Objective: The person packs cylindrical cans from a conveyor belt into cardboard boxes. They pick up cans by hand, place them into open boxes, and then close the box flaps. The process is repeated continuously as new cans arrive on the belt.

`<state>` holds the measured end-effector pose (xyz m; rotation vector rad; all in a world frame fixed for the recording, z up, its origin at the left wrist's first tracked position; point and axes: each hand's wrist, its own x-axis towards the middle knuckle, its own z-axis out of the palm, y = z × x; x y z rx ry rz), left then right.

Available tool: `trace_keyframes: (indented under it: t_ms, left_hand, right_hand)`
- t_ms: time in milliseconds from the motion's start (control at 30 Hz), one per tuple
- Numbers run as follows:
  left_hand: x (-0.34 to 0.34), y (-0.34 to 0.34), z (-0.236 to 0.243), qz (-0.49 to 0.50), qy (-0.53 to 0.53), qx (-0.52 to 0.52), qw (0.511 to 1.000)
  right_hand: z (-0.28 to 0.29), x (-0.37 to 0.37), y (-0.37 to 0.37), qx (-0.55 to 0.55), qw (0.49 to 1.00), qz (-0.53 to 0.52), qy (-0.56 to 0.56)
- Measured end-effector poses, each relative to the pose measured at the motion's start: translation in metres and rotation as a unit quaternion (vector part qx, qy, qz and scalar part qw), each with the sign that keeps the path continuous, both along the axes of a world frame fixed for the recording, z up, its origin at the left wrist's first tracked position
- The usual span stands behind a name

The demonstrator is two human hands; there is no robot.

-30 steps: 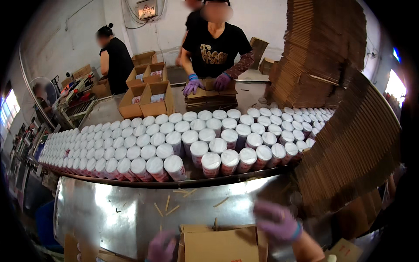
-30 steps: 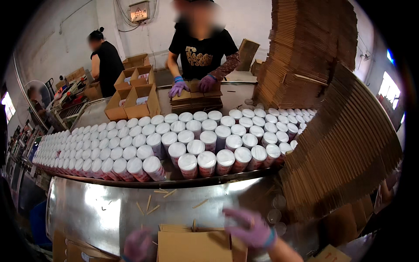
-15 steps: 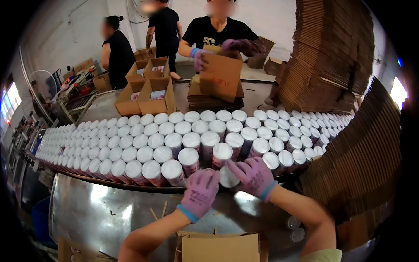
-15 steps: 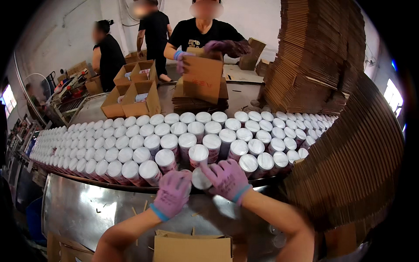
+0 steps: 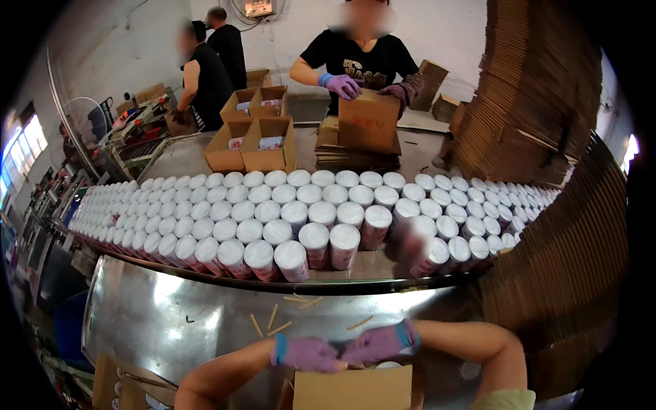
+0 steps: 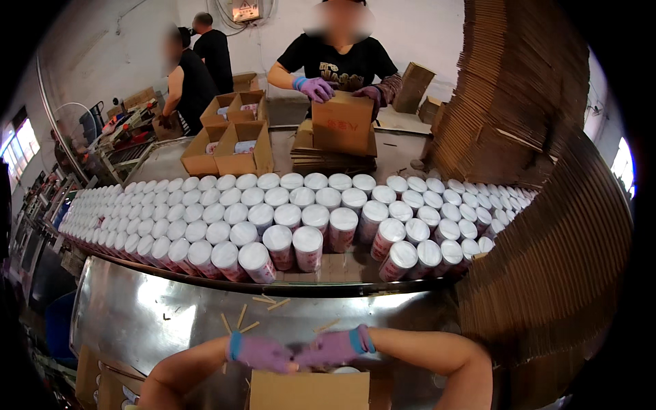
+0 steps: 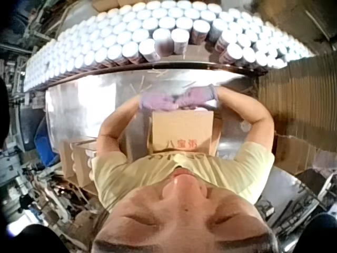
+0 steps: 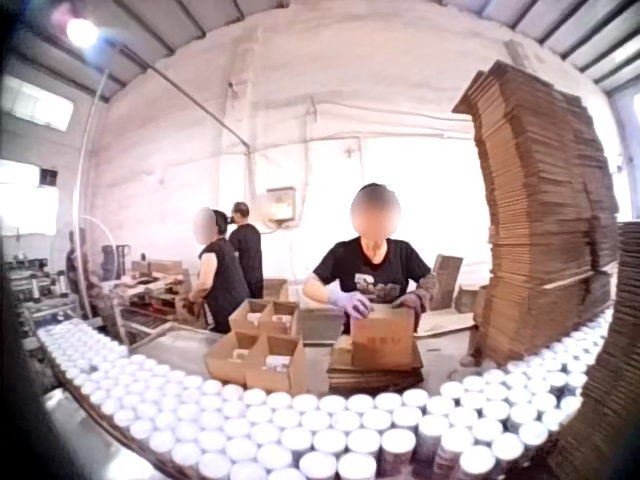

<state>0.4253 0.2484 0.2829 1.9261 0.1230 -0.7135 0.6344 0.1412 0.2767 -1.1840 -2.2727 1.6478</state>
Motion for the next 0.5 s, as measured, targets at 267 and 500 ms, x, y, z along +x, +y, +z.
trace_keyframes:
  t_ms: [267,500]
  left_hand:
    - [0.059,0.096,-0.013,0.287,-0.216,0.621,0.697]
    - [0.04,0.063,-0.021,0.277,-0.375,0.51,0.723]
  right_hand:
    - [0.029,-0.003,0.148,0.374,0.748,-0.261,-0.483]
    - [0.0,0.016,0.096,0.52,0.747,-0.241,-0.338]
